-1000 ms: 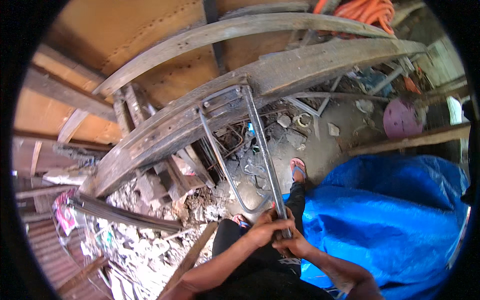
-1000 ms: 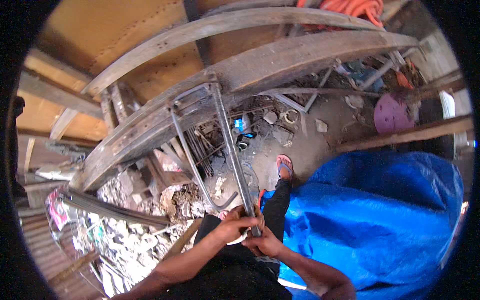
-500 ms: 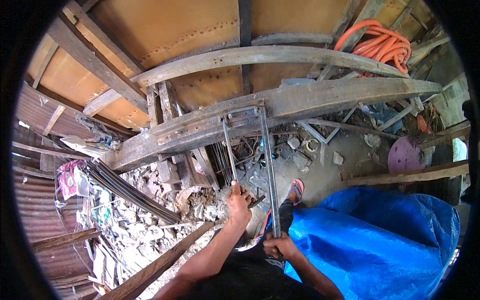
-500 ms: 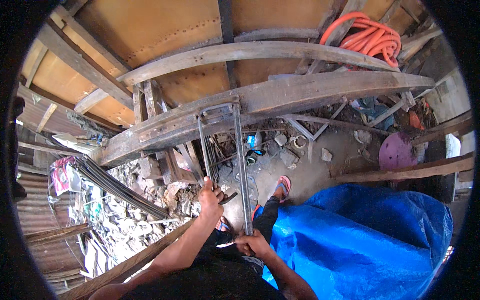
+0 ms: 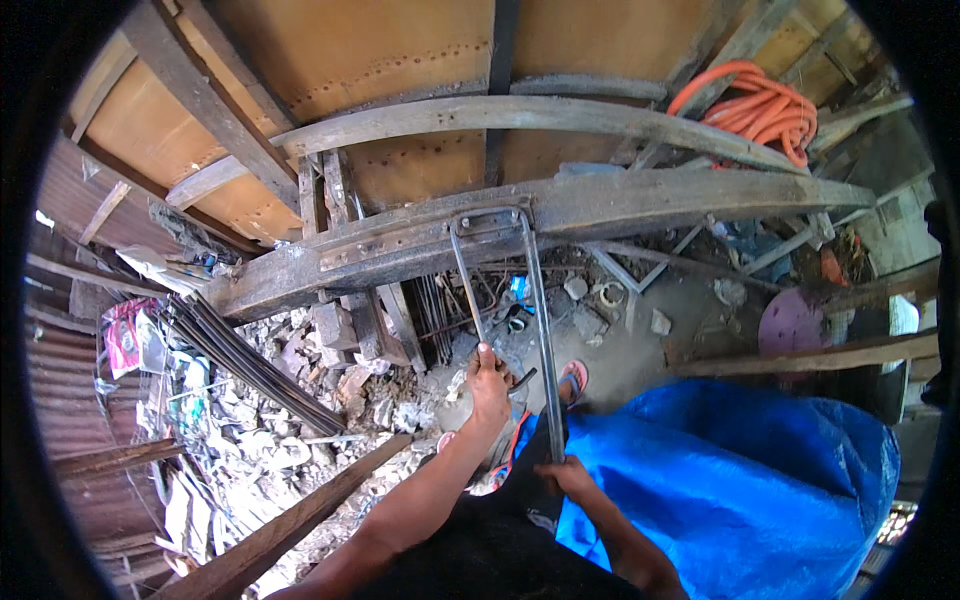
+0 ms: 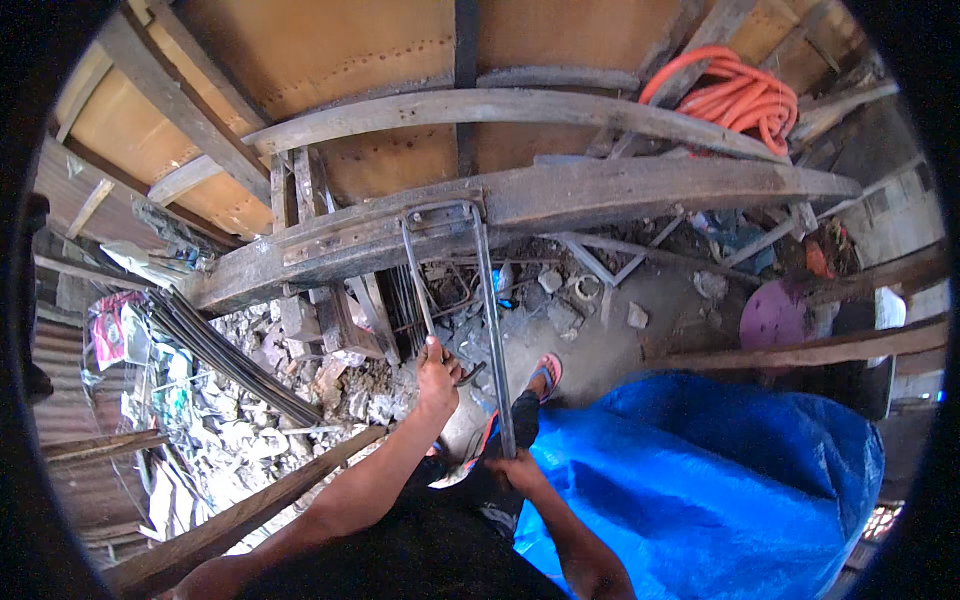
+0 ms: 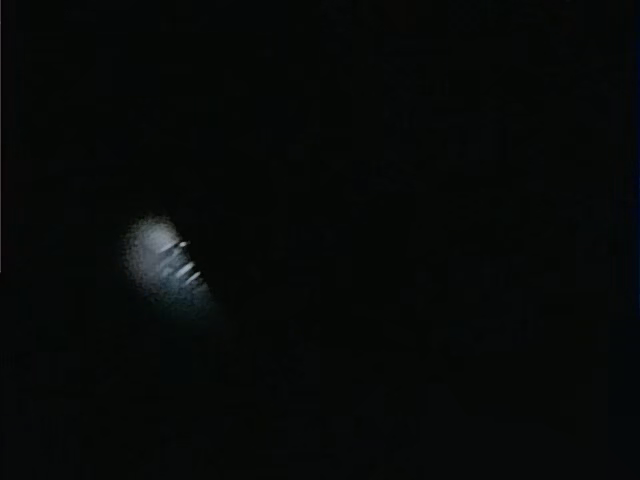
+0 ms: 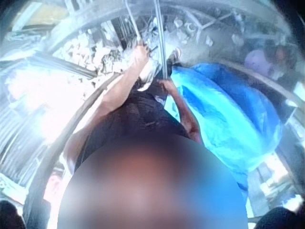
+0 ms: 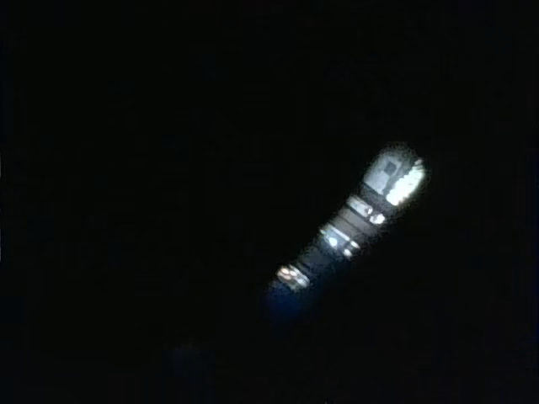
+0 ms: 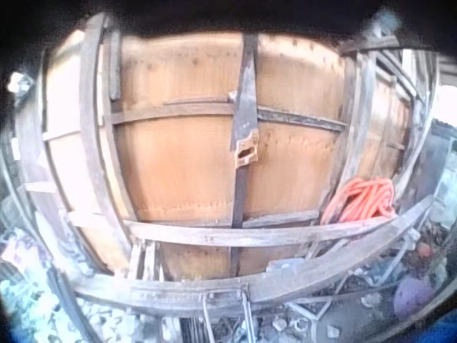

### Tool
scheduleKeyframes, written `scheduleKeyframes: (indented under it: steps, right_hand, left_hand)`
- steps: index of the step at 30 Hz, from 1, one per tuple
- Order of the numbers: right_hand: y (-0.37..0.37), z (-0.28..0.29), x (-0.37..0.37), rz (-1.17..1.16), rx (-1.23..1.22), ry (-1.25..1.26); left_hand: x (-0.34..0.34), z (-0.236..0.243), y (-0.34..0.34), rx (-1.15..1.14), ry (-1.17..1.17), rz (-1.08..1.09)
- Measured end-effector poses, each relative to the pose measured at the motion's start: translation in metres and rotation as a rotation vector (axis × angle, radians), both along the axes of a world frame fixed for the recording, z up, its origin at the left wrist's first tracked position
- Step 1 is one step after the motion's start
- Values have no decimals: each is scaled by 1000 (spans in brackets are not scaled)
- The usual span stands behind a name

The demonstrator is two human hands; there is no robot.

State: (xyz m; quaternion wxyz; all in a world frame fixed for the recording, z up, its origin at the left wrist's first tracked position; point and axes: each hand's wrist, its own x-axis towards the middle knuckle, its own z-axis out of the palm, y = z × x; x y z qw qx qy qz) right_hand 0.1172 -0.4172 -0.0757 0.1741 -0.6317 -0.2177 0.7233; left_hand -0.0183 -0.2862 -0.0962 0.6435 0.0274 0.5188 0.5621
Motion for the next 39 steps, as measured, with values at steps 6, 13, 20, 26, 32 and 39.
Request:
scheduleKeyframes:
  steps: [6, 13, 20, 26, 32, 39]
  right_hand:
    - [-52, 3, 20, -92, -64, 258]
    - [-25, -17, 14, -51, 108, -190]
    - [-19, -4, 40, 28, 176, -199]
    - [-9, -5, 55, 202, 201, -366]
    - [1, -31, 109, 369, 222, -392]
    - [9, -27, 133, 407, 222, -416]
  left_hand:
    - [-2, -8, -2, -28, -94, -10]
    - [1, -16, -4, -86, -147, 8]
    - [11, -13, 0, -120, -58, 7]
    - [11, -10, 3, -144, -5, -25]
    - [11, -20, -1, -168, 9, 1]
    - [8, -18, -5, -105, -72, -65]
